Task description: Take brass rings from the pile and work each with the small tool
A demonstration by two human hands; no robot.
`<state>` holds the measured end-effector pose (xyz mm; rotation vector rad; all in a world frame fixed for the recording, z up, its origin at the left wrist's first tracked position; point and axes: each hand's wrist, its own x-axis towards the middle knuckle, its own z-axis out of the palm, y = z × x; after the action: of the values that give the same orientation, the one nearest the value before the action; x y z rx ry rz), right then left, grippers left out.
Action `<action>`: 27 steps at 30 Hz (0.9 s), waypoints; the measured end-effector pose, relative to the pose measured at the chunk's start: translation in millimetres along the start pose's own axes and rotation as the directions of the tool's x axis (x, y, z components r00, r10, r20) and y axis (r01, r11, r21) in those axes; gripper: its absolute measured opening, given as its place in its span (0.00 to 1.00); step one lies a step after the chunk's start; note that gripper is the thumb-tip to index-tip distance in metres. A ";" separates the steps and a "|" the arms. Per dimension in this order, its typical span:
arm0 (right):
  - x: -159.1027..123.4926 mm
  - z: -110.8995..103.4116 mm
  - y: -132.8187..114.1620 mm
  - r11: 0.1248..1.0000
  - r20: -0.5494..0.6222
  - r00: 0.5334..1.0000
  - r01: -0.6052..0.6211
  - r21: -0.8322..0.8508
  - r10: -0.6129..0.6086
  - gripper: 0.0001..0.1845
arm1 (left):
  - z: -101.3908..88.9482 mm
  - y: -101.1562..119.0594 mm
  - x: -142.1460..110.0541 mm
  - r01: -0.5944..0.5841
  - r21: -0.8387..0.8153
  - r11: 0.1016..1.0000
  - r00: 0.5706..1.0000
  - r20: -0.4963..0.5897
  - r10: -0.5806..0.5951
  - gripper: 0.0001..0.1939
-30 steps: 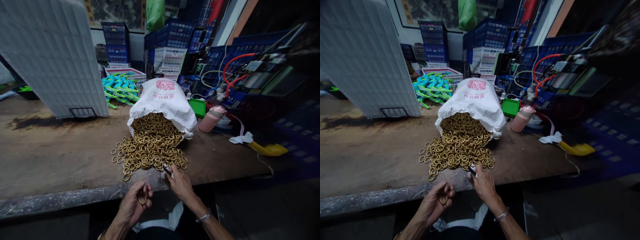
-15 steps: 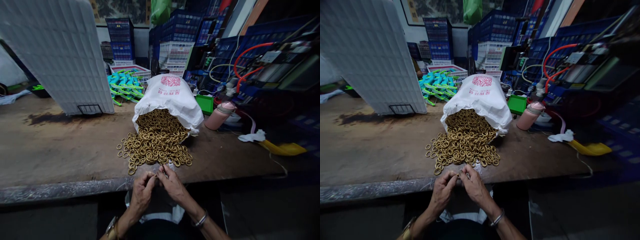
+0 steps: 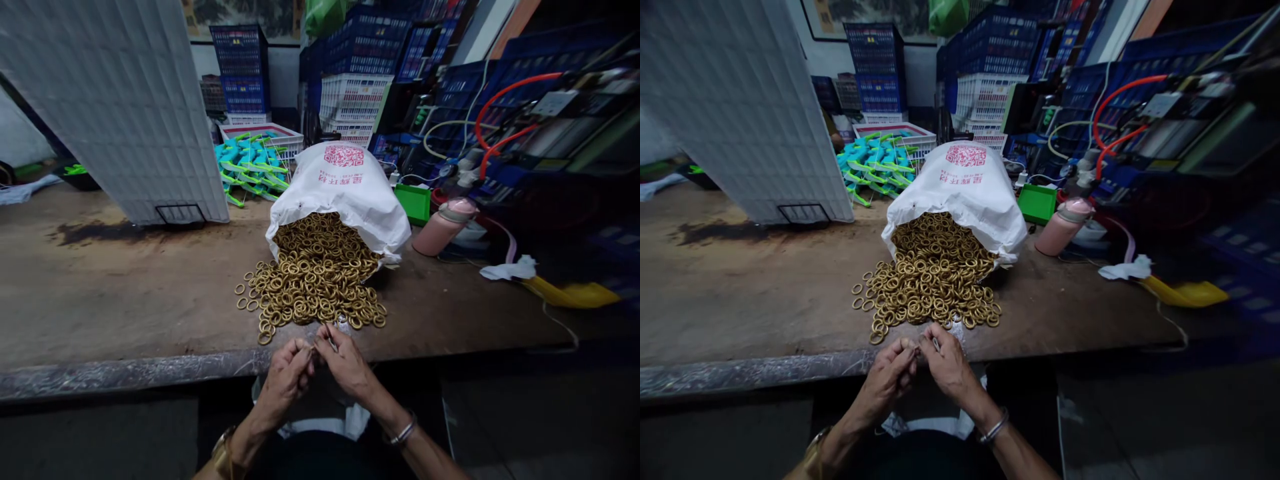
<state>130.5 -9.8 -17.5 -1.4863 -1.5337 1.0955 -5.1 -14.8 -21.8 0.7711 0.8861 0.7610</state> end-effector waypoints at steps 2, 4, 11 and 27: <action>0.3 -0.4 1.4 1.000 -0.005 1.000 0.008 -0.014 -0.008 0.12 | -0.7 -1.2 -0.7 -0.009 -0.039 0.999 1.000 0.008 0.009 0.16; -0.7 -0.7 3.0 0.995 -0.042 0.999 0.015 -0.103 -0.019 0.12 | -0.3 -0.9 -1.2 -0.026 -0.061 0.998 1.000 -0.008 0.025 0.16; -12.0 1.8 1.2 0.897 0.088 0.993 0.105 -0.430 -0.074 0.13 | 5.2 6.0 -0.7 -0.080 0.049 0.996 0.991 -0.102 0.084 0.19; 12.9 -5.3 23.8 0.735 -0.102 0.985 0.035 -0.677 -0.141 0.17 | -1.2 4.5 -14.0 -0.012 -0.266 0.964 1.000 -0.006 0.011 0.13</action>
<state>143.5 2.9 -38.2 -1.8800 -1.9861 0.3379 -13.1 -23.8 -13.3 0.5366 0.7638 0.8723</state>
